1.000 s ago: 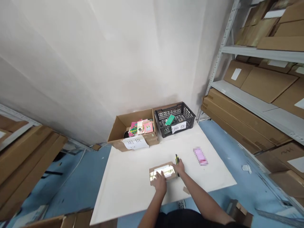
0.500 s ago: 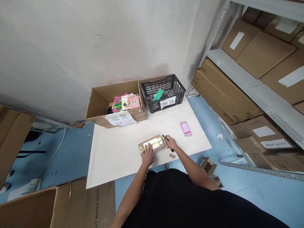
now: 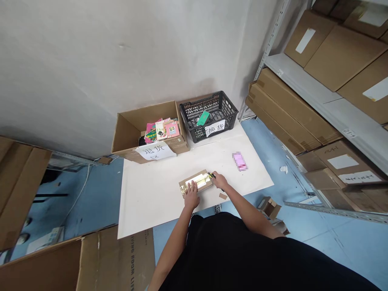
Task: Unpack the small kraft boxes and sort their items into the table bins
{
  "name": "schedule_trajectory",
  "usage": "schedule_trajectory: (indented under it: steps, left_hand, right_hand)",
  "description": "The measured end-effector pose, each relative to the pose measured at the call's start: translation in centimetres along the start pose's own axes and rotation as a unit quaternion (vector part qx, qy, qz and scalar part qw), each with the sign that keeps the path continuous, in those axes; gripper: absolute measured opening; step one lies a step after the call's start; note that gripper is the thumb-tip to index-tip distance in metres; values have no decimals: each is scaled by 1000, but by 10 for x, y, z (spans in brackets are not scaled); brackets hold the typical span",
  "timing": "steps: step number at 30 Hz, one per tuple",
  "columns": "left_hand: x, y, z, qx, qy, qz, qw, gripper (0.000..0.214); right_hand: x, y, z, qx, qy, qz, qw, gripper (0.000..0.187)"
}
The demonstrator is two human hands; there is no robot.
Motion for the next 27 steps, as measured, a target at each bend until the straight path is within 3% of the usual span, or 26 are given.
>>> schedule_trajectory:
  steps: [3,12,27]
  left_hand:
    - [0,0,0,0,1,-1,1000,101]
    - [-2,0,-1,-3,-4,-9,1000,97]
    - [-1,-2,-5,-30,-12,0,999,96]
  right_hand:
    - [-2,-2,-2,28,-14,6,999,25]
    - [-6,-10,-5,-21,21,-54,998,27]
    - [21,4,12,-100,27,-49,993,28]
Point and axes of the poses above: each hand's wrist, its own x-axis away from the middle knuckle, its own y-axis out of the palm, z = x × y, the point moved 5 cm from there along -x, towards the middle knuckle, and after that the axes turned 13 degrees about -x, right-handed, at the moved point
